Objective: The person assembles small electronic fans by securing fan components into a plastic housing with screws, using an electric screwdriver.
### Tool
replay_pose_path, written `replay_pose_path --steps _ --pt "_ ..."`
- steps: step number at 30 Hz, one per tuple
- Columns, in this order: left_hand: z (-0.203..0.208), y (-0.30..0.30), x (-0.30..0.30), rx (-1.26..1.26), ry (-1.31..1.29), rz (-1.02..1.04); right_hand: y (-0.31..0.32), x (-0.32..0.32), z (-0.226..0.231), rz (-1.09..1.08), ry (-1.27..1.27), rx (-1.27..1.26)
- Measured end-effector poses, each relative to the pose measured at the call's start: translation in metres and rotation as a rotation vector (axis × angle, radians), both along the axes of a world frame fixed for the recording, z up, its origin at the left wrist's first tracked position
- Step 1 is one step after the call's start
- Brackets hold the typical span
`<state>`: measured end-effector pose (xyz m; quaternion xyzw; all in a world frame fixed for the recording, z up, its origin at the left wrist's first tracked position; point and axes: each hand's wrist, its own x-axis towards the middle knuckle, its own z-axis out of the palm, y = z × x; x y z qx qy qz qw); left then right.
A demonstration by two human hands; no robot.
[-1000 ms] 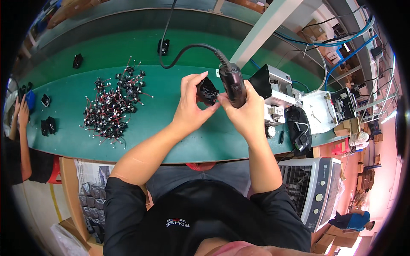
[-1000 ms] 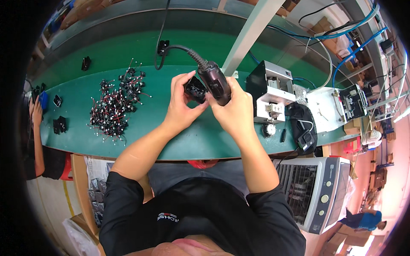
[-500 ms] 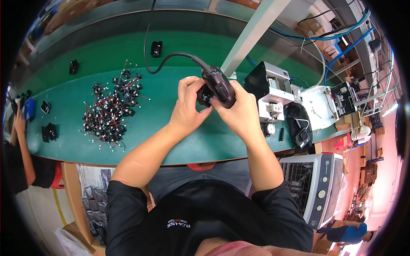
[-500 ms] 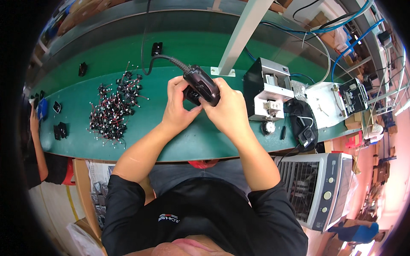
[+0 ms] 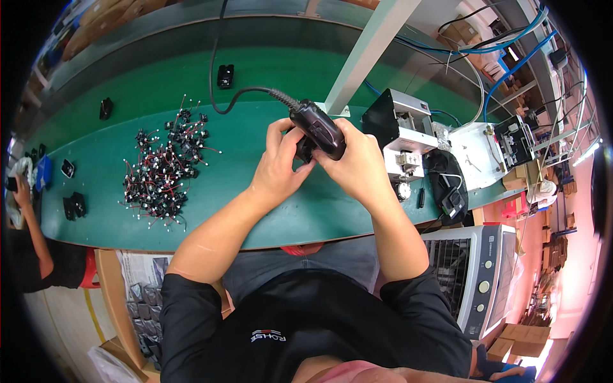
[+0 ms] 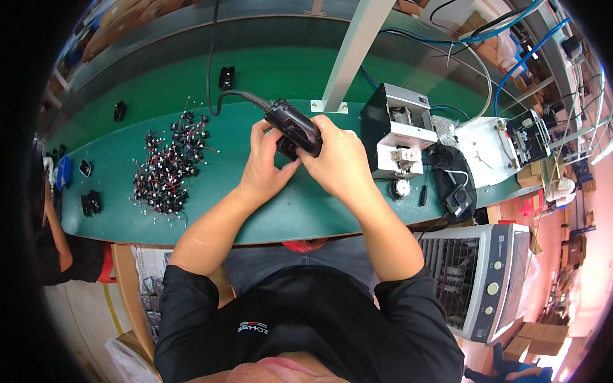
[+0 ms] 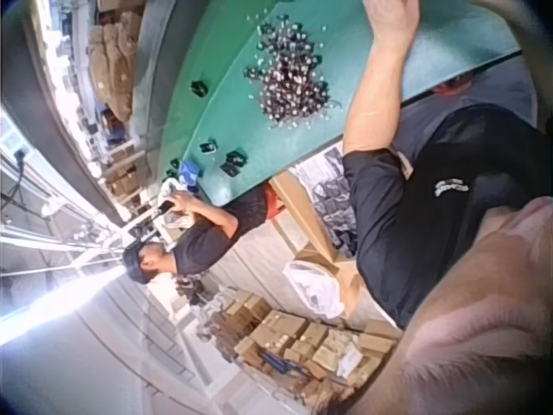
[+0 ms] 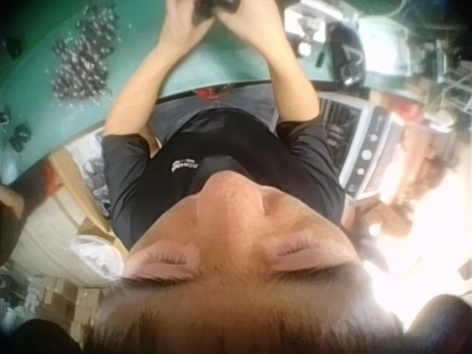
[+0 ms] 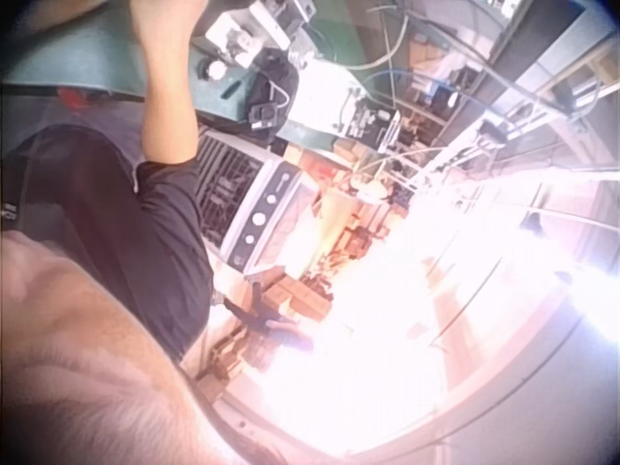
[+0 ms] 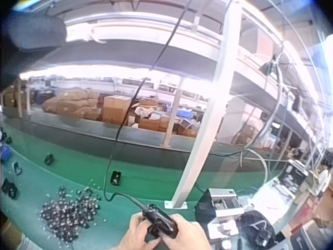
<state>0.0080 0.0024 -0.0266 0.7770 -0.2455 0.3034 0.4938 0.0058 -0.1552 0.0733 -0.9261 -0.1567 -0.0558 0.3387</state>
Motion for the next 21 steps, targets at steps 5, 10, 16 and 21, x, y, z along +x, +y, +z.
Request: replay_pose_path --steps 5,10,16,21 --pt "0.002 -0.001 -0.002 0.008 0.002 -0.011 0.000 0.001 0.000 -0.016 0.034 0.019" --pt "-0.002 -0.001 0.000 -0.022 0.080 -0.043 0.002 0.004 -0.005 -0.011 -0.005 0.020" --pt "-0.007 -0.006 0.002 -0.296 0.351 -0.156 -0.005 0.002 0.002 0.007 0.013 0.009" --pt "0.004 0.004 -0.001 -0.717 0.841 -0.538 -0.036 0.003 0.008 0.016 -0.019 0.174"
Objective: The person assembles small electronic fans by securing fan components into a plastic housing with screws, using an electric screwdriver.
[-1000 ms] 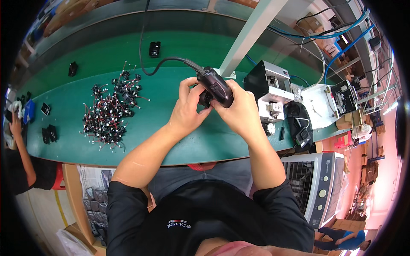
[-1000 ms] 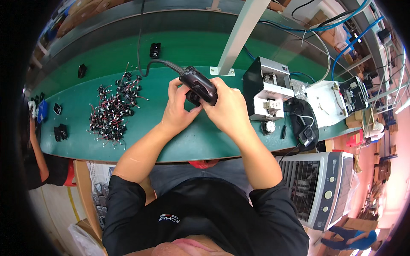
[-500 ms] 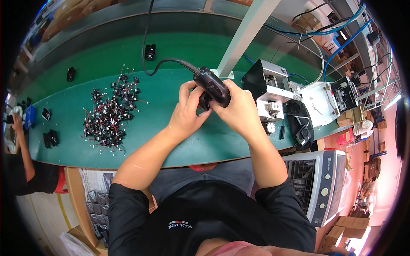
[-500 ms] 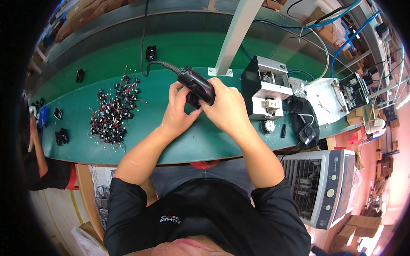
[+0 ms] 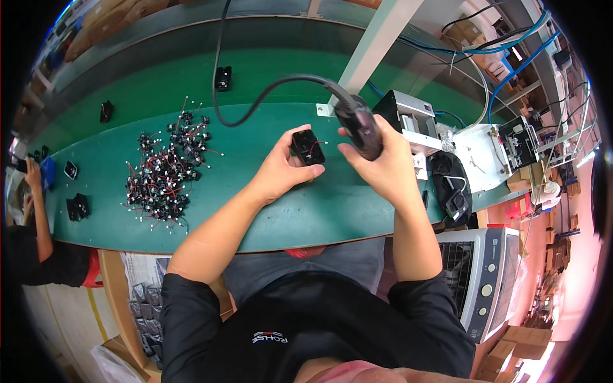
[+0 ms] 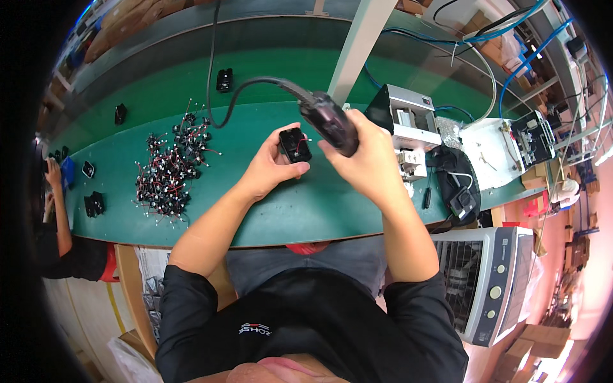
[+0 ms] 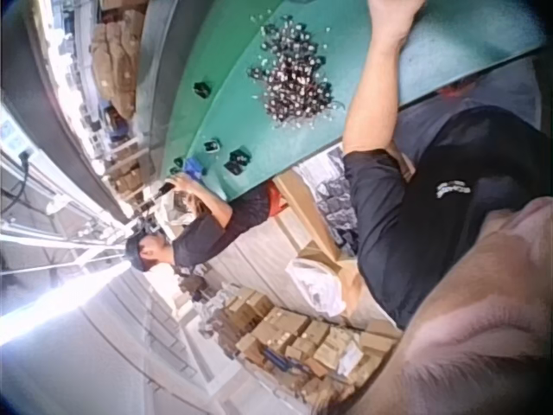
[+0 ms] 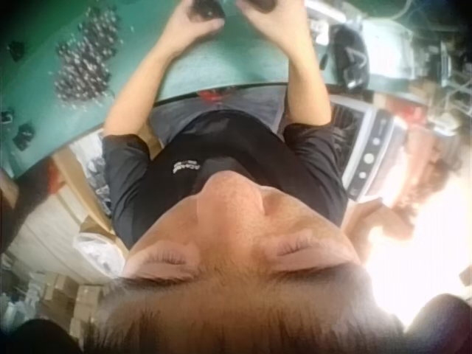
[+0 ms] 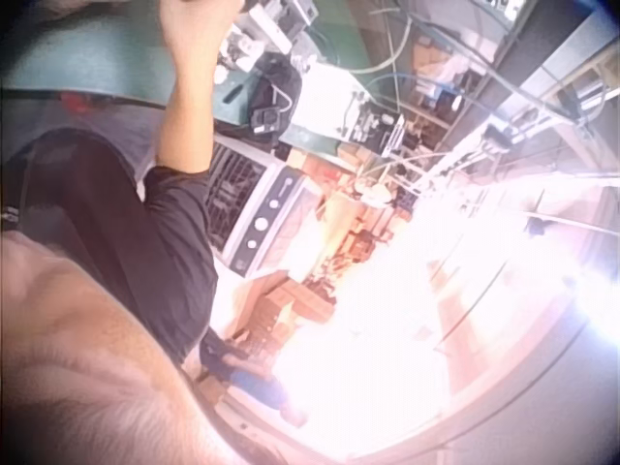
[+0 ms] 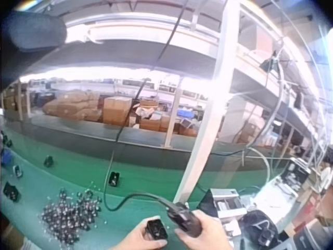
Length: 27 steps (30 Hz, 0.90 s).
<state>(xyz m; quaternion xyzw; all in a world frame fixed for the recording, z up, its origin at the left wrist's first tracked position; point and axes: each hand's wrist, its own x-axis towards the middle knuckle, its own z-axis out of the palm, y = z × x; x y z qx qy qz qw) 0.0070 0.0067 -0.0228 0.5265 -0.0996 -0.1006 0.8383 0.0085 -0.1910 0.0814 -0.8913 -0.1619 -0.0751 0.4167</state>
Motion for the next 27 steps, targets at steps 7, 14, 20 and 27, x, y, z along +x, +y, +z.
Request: replay_pose_path --steps 7,14,20,27 --pt "-0.006 -0.009 -0.002 0.065 -0.015 -0.060 -0.037 -0.023 0.023 -0.136 0.001 0.439" --pt "-0.011 -0.023 -0.015 0.643 -0.404 -0.201 -0.096 0.018 0.029 -0.145 -0.426 0.768" --pt "-0.007 -0.031 -0.018 0.721 -0.370 -0.247 -0.114 0.019 -0.001 -0.118 -0.478 0.747" --pt "-0.014 -0.038 -0.028 0.694 -0.290 -0.152 -0.123 0.032 -0.004 -0.007 -0.300 0.829"
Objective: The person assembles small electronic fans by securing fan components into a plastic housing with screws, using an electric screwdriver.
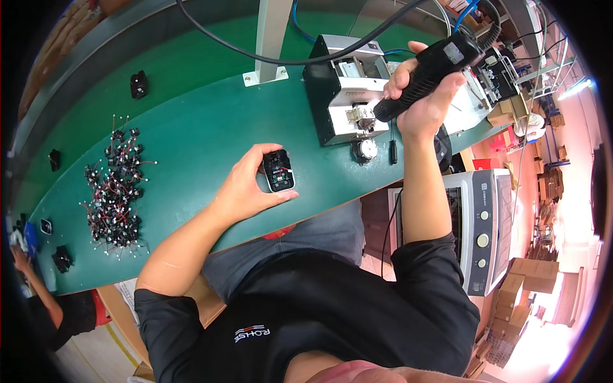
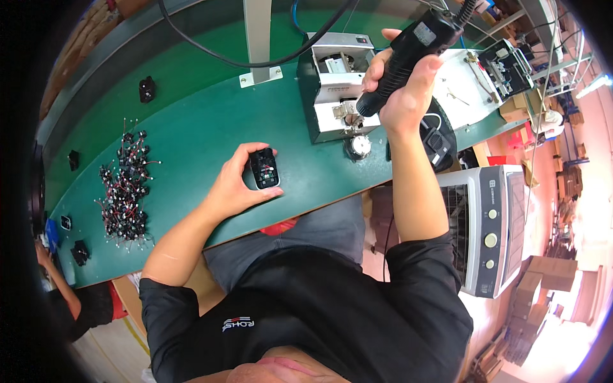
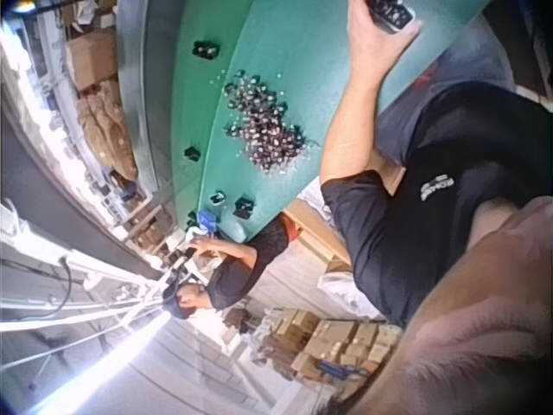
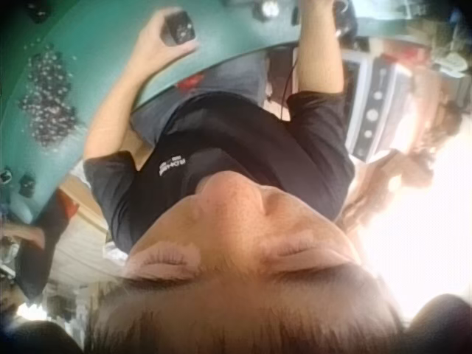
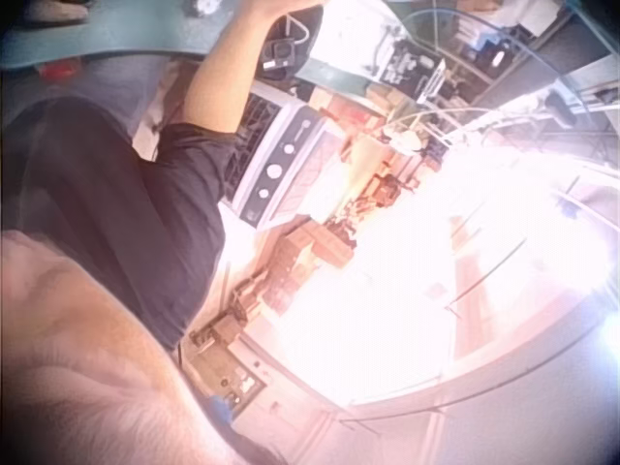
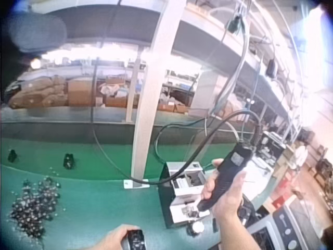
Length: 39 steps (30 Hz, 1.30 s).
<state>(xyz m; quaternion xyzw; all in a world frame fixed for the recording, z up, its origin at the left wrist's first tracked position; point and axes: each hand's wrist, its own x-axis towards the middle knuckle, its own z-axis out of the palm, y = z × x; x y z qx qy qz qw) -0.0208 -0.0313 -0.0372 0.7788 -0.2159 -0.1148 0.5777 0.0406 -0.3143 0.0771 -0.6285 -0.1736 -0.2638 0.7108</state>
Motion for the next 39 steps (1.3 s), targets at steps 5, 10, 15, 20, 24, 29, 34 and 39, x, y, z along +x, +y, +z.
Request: replay_pose_path --steps 5,10,15,20,24,29,34,39 --pt "0.000 0.001 -0.004 0.190 -0.286 0.041 0.009 0.000 0.009 -0.177 0.145 0.029" --pt "-0.002 0.002 -0.004 0.234 -0.361 0.023 0.030 -0.029 0.019 -0.020 0.181 0.140" --pt "-0.004 0.001 -0.003 0.220 -0.374 -0.039 0.095 -0.054 0.001 0.449 0.081 0.261" --pt "0.000 -0.003 -0.004 0.227 -0.350 -0.033 0.122 -0.060 -0.031 0.462 0.190 0.211" --pt "0.002 0.001 -0.005 0.274 -0.325 -0.035 0.126 -0.066 -0.034 0.381 0.252 0.125" --pt "-0.002 -0.001 -0.005 0.257 -0.332 -0.013 0.127 -0.066 -0.035 0.384 0.254 0.138" --pt "-0.005 -0.002 -0.005 0.210 -0.387 0.008 0.131 -0.071 -0.034 0.347 0.289 0.107" --pt "-0.005 0.000 -0.004 0.197 -0.405 0.029 0.132 -0.070 -0.039 0.355 0.340 0.144"
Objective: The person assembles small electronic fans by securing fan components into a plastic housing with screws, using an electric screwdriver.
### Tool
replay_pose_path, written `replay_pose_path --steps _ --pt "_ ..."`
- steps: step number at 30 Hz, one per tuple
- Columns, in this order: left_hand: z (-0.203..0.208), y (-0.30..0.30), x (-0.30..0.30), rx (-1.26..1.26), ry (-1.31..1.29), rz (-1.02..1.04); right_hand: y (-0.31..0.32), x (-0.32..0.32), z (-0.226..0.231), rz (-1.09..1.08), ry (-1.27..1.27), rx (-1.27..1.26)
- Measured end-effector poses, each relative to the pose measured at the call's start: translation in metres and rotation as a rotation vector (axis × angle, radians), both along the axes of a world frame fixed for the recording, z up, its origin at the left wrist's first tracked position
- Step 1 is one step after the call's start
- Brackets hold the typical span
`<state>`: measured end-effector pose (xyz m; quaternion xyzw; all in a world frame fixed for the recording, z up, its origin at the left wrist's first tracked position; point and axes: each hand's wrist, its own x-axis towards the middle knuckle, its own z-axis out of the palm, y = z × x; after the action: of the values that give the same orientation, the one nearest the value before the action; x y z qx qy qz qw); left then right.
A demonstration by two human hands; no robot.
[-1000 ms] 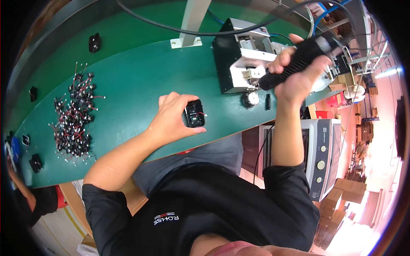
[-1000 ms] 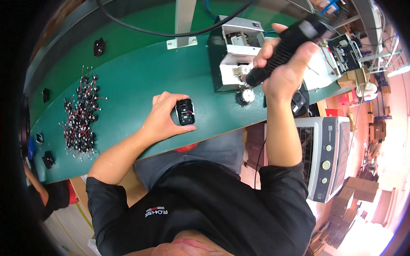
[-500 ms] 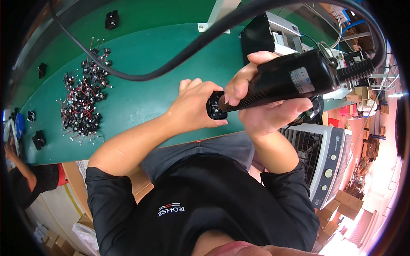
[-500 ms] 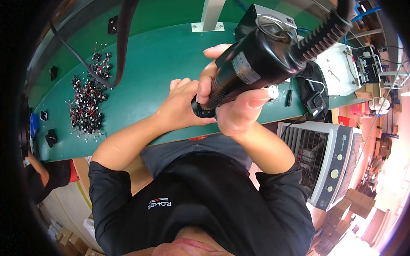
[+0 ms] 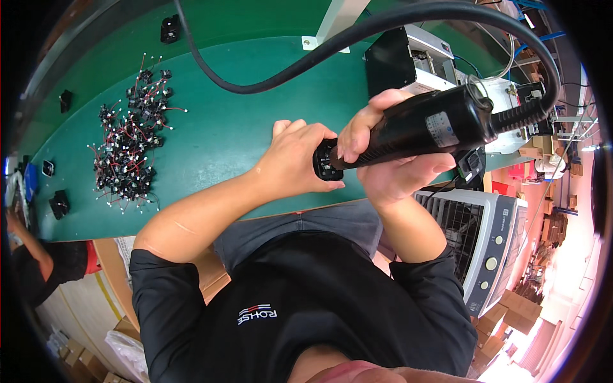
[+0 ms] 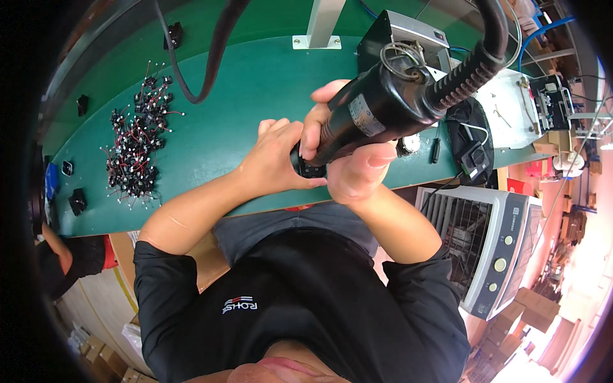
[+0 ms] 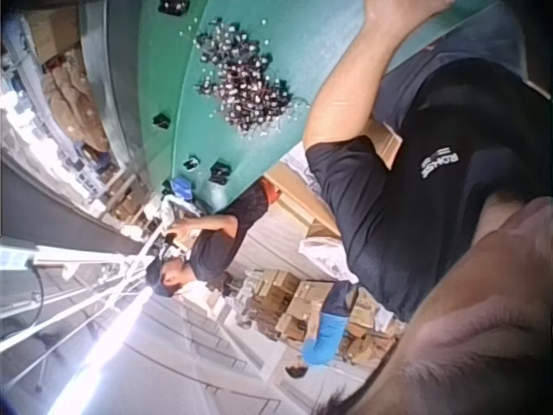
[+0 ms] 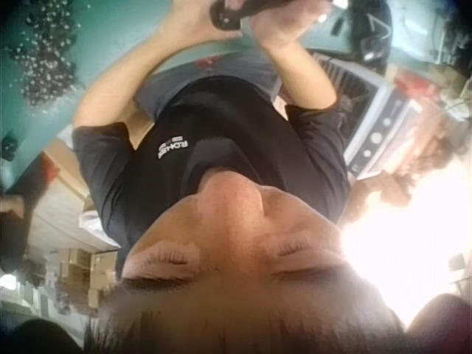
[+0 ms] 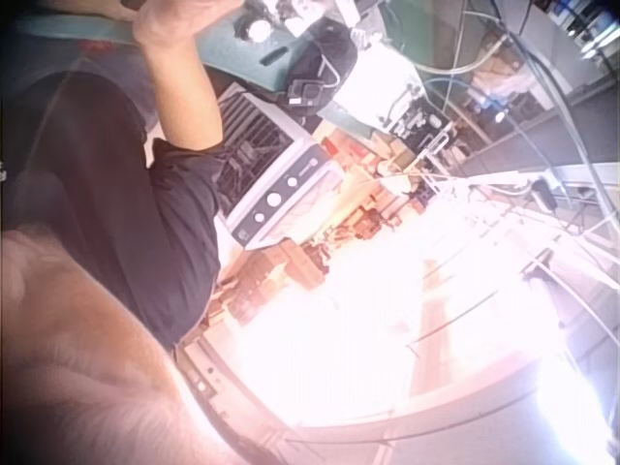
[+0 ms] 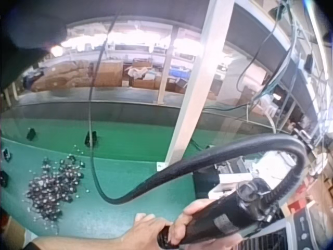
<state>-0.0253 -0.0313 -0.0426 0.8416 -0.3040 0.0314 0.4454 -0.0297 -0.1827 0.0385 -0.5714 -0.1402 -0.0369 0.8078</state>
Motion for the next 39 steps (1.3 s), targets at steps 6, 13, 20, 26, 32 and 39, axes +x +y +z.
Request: replay_pose_path --steps 6,13,20,26,32,39 --pt "0.006 -0.001 0.002 0.069 0.056 -0.030 -0.003 0.001 -0.013 0.060 -0.056 0.110" --pt "0.007 0.002 0.002 0.123 0.224 -0.040 -0.009 0.007 0.013 0.025 -0.103 -0.109" --pt "0.008 -0.001 0.001 0.099 0.160 -0.015 -0.103 0.042 0.075 -0.553 -0.351 -0.219" --pt "0.008 0.000 0.000 0.098 0.152 0.008 -0.120 0.062 0.040 -0.523 -0.377 -0.265" --pt "0.010 0.000 0.001 0.095 0.178 0.000 -0.117 0.062 0.049 -0.523 -0.217 -0.311" --pt "0.006 0.002 -0.001 0.069 0.149 0.001 -0.085 0.020 0.045 -0.280 -0.149 0.066"
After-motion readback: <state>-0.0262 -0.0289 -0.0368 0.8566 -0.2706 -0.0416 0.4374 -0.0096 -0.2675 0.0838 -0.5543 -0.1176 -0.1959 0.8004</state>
